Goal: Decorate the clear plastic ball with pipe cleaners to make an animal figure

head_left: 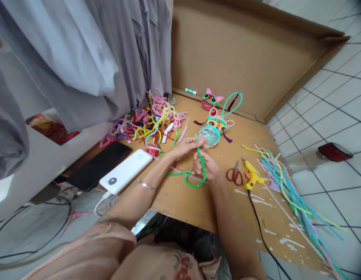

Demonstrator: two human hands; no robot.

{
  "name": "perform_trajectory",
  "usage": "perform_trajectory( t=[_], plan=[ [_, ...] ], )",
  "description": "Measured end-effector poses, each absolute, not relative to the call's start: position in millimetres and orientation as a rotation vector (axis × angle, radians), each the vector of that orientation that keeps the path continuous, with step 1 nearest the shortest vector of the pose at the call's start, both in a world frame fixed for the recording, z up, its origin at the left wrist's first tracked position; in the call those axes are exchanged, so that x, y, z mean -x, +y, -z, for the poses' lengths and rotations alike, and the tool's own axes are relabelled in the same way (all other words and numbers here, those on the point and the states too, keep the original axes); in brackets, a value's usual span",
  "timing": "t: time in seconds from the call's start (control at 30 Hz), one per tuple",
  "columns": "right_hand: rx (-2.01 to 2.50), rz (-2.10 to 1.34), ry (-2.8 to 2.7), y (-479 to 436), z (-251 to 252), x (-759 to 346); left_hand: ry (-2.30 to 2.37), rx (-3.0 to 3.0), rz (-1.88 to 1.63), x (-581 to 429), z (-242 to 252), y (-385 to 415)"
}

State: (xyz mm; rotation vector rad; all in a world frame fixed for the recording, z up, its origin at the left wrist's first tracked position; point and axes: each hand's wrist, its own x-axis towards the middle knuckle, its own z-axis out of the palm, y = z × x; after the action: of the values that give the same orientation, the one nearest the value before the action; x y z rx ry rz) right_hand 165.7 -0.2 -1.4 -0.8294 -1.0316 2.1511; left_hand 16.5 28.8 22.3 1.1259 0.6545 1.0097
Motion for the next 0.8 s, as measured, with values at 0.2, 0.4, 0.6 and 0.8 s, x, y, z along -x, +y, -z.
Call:
perform_trajectory(
  t=[0.2, 0.4, 0.6, 0.8],
  plan=[
    [0.755, -2.074, -1.103, -6, -4, -164, 0.821, -1.072, -1.124, -14, -24, 36],
    [0.713, -2.048, -1.132, -12, -12, -167, 0.781, -0.639, -1.316, -1, -29, 45],
    [0.720, -2.111, -1.069, -7, -15, -171, 0.660, -0.325, -1.290, 4, -31, 49],
    [0.795, -2.108, -1.109, -6, -12, -169, 0.617, -0.227, -1.403, 15, -30, 54]
  ],
)
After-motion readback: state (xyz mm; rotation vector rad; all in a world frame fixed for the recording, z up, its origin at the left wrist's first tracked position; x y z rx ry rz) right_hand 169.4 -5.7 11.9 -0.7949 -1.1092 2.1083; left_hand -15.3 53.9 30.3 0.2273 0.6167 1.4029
